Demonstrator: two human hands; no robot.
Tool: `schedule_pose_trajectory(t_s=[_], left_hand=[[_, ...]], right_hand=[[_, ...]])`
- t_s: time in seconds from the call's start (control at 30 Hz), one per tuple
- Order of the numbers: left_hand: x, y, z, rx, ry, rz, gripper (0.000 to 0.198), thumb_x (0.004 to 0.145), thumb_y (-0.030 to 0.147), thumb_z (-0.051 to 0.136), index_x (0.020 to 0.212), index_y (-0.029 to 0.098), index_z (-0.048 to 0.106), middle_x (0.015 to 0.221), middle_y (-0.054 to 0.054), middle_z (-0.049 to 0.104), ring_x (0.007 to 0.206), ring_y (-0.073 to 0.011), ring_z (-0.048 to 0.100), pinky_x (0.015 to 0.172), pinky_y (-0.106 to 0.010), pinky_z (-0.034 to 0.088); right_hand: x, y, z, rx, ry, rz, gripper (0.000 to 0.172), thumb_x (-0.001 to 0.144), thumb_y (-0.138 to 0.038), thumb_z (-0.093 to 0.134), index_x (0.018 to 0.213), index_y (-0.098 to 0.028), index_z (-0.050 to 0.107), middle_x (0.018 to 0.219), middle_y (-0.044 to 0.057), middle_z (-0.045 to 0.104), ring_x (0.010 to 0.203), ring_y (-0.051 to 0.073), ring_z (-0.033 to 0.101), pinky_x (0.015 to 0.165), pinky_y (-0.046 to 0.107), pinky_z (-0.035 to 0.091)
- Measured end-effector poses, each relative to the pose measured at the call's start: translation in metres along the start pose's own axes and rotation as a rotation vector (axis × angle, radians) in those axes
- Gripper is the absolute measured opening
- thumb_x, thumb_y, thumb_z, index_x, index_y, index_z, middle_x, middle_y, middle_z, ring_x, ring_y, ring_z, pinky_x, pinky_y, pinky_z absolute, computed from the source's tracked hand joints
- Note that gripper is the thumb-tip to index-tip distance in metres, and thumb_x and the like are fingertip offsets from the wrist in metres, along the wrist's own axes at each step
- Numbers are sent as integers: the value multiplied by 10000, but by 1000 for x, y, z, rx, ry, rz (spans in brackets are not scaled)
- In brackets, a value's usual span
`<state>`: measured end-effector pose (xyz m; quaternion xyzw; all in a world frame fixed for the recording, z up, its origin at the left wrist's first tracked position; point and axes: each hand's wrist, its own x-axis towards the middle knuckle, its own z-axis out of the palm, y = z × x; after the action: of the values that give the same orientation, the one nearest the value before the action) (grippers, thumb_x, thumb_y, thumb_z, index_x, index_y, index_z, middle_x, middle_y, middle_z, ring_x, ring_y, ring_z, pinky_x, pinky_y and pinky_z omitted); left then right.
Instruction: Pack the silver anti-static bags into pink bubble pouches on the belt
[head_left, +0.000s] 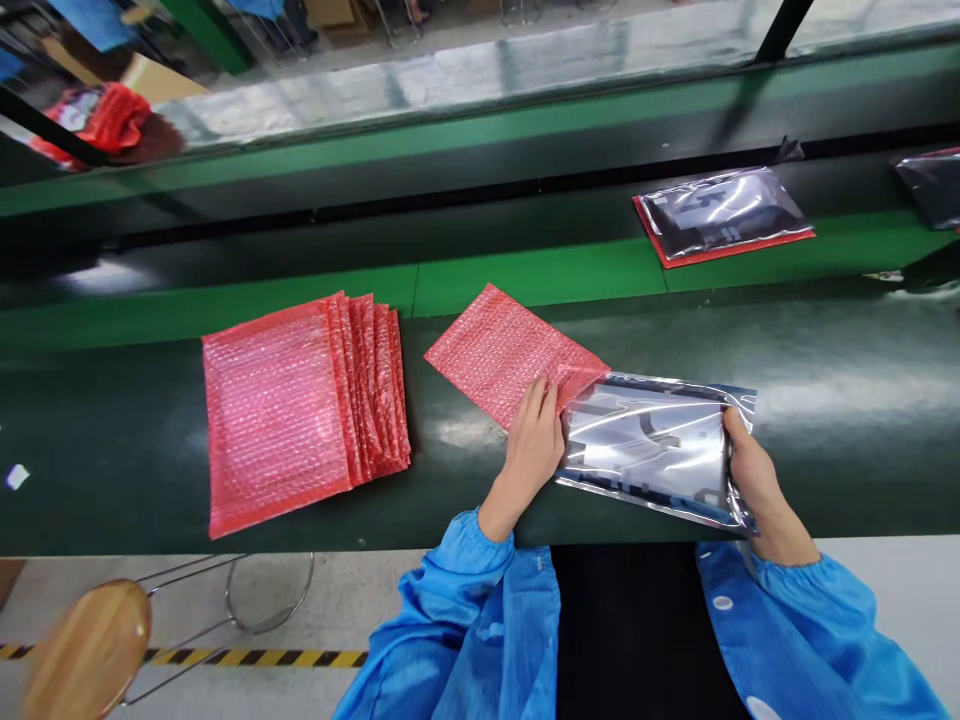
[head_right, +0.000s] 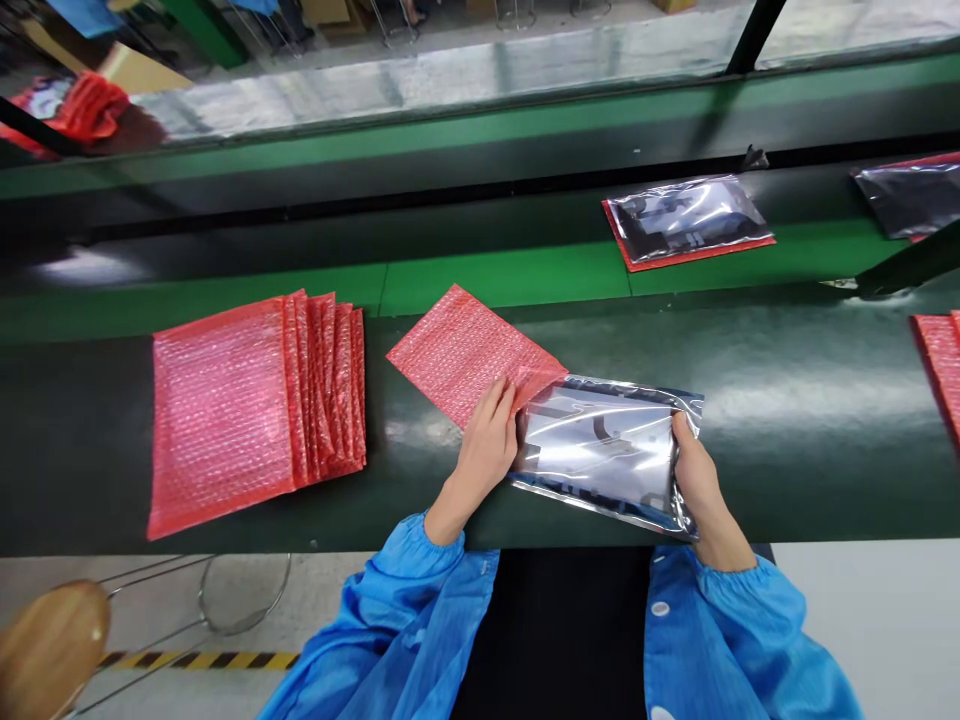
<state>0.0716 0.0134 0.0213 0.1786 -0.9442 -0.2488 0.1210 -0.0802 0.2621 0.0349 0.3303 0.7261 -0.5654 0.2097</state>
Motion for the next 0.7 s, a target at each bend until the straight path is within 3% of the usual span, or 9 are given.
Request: schedule_pose_trajectory(t_s=[0.17,0.27,0.37,0.47,0.57,0.7], left_hand=[[-3,0,-3,-9,-47,18,624,910,51,375,1526,129,432,1633,-193,378,1548,-293,324,1258,-529,355],[-8,-2,-8,7,19,28,604,872,40,438,1467,139,471,1619,-192,384,1535,-308,339,1240,-541,371],[-16,-5,-11,16,202,-19,372,854,57,506,1195,172,596,1534,-180,469,1494,-318,392,1197,-536,413],[-19,-8,-12,-11,327,-81,81,892,159,592,950,214,579,1309,-145,613,1297,-297,569,1085,-495,501],[-11,-7,-15,-59,284,-102,131,906,273,675,988,224,586,1113,-100,663,1077,-259,649,965,-433,548],[21,-4,-20,-23,183,-122,280,893,295,705,1142,223,597,1115,-95,669,1078,-269,641,969,-413,527]], right_hand=[[9,6,5,-188,75,-136,573,874,-668,643,975,-113,746,927,92,739,1083,320,674,907,339,554],[17,10,3,-261,108,-251,684,876,-766,551,1003,-119,732,931,131,727,1173,356,630,961,384,526],[24,11,0,-257,128,-325,719,896,-795,473,1031,-133,720,943,150,721,1203,358,612,962,389,521],[30,10,-4,-245,179,-309,714,904,-791,458,1030,-139,722,940,152,717,1197,370,613,951,398,524],[34,8,-6,-206,170,-317,694,874,-791,504,1005,-145,722,933,144,712,1196,372,606,951,399,525],[37,7,-2,-211,153,-306,645,869,-770,508,933,-159,702,909,133,696,1241,364,575,1010,416,498]])
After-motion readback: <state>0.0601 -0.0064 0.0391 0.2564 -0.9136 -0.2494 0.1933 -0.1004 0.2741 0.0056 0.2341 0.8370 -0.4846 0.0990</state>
